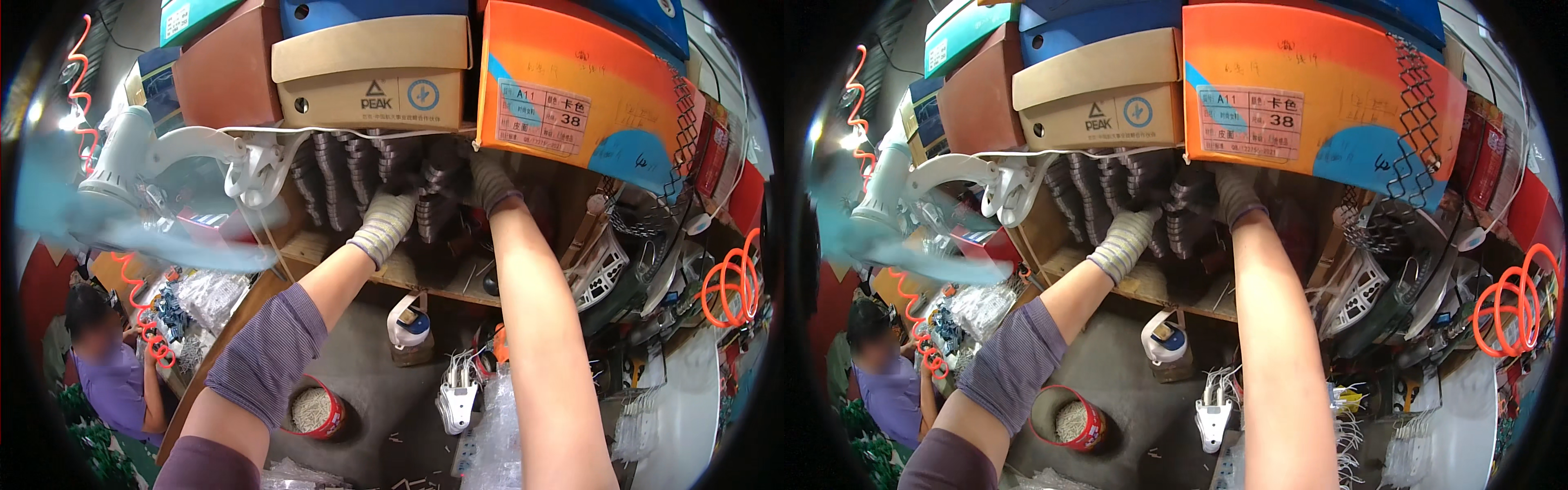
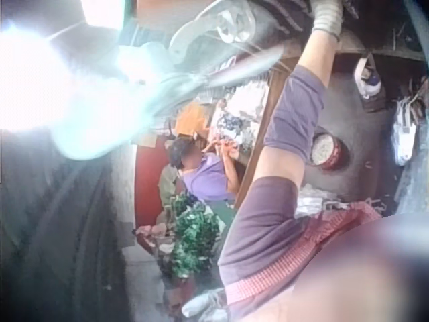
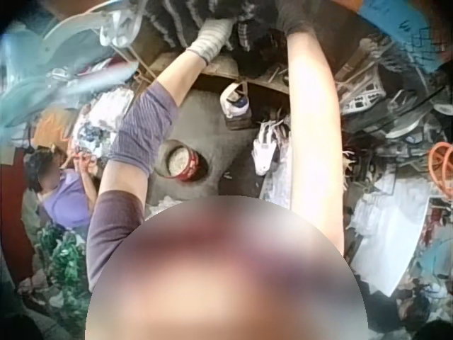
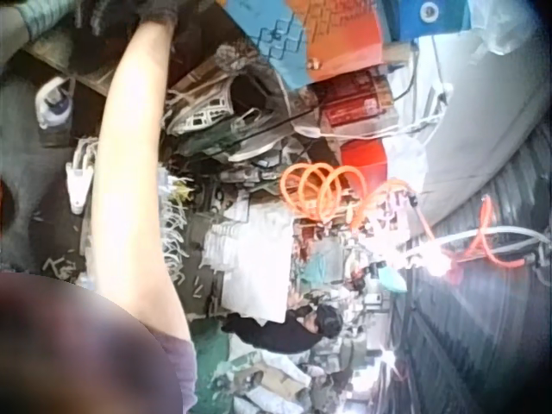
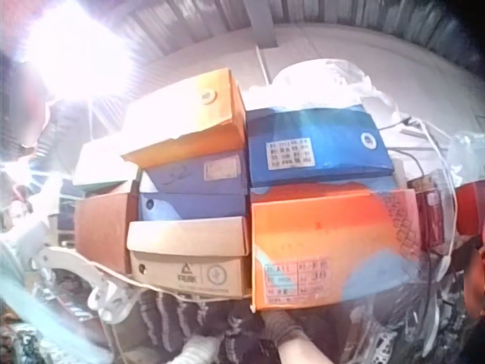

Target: Assembling small wire components into a plastic housing at a factory workstation.

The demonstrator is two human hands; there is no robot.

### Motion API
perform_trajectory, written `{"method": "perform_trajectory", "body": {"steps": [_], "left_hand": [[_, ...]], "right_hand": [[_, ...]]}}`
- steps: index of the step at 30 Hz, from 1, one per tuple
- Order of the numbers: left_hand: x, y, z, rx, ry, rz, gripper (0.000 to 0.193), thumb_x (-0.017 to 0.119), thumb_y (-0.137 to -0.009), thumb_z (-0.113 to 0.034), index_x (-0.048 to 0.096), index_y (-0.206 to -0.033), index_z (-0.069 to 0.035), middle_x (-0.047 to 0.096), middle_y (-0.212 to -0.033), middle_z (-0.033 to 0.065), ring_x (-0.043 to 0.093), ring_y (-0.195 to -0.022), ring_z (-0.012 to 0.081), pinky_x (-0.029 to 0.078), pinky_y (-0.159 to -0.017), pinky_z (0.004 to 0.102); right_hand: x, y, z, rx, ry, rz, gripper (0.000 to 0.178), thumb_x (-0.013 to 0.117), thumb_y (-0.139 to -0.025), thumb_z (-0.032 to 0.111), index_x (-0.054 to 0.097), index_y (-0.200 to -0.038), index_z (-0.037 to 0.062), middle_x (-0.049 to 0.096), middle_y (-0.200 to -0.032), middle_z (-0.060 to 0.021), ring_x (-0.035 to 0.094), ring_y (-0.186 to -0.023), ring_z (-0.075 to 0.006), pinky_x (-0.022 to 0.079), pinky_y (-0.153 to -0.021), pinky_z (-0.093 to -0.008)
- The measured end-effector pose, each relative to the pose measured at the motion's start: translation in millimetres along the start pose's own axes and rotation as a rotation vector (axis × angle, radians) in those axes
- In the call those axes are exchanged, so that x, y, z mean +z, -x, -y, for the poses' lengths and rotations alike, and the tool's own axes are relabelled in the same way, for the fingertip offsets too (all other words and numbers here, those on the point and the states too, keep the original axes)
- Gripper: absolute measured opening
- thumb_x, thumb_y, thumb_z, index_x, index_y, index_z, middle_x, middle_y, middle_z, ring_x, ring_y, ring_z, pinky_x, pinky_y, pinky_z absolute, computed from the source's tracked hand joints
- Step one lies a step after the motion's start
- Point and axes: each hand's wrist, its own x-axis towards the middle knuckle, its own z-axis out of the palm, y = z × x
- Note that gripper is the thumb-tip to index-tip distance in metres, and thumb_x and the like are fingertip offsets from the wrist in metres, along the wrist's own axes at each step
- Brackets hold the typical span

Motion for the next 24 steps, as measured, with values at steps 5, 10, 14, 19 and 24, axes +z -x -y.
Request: {"method": "perform_trajectory", "body": {"steps": [5, 10, 14, 19, 24], "left_hand": [[15, -76, 64, 1.064, -0.615, -0.642, 0.039, 0.048, -0.098, -0.030, 0.060, -0.121, -0.002, 0.070, -0.106, 0.0202, 0.066, -0.095, 0.0409, 0.053, -0.084, 0.0454], [21, -59, 24, 0.522, -0.515, -0.232, 0.040, 0.048, -0.098, -0.033, 0.061, -0.122, -0.004, 0.066, -0.117, 0.0215, 0.061, -0.110, 0.0414, 0.050, -0.092, 0.0482], [24, -52, 40, 0.378, -0.152, -0.334, 0.039, 0.051, -0.096, -0.036, 0.062, -0.120, -0.008, 0.066, -0.118, 0.0210, 0.062, -0.110, 0.0408, 0.050, -0.092, 0.0494], [14, -22, -6, 0.793, -0.803, -0.442, 0.036, 0.061, -0.090, -0.039, 0.070, -0.114, -0.013, 0.066, -0.117, 0.0153, 0.065, -0.108, 0.0295, 0.053, -0.089, 0.0451], [41, -43, -36, 0.698, -0.824, -0.317, 0.042, 0.062, -0.089, -0.040, 0.068, -0.117, -0.010, 0.066, -0.119, 0.0150, 0.065, -0.109, 0.0295, 0.051, -0.093, 0.0432]], "right_hand": [[4, -11, -37, -0.018, -0.585, 0.405, 0.040, 0.043, -0.097, 0.035, 0.057, -0.126, 0.0114, 0.065, -0.116, -0.0080, 0.059, -0.109, -0.0247, 0.049, -0.094, -0.0436], [-32, 0, -46, -0.092, -0.974, 0.957, 0.033, 0.045, -0.095, 0.032, 0.062, -0.115, 0.0116, 0.066, -0.110, -0.0058, 0.062, -0.101, -0.0225, 0.050, -0.091, -0.0396], [-14, 26, -41, -0.105, -1.004, 0.558, 0.029, 0.050, -0.094, 0.032, 0.063, -0.110, 0.0117, 0.067, -0.108, -0.0041, 0.064, -0.097, -0.0222, 0.052, -0.088, -0.0382], [-23, 50, -15, -0.023, -1.022, 0.172, 0.034, 0.056, -0.092, 0.035, 0.063, -0.113, 0.0094, 0.067, -0.111, -0.0043, 0.064, -0.102, -0.0223, 0.052, -0.092, -0.0382], [-59, 13, -20, -0.240, -0.987, 0.699, 0.043, 0.052, -0.095, 0.039, 0.061, -0.122, 0.0071, 0.066, -0.118, -0.0069, 0.062, -0.108, -0.0235, 0.050, -0.097, -0.0387]]}}
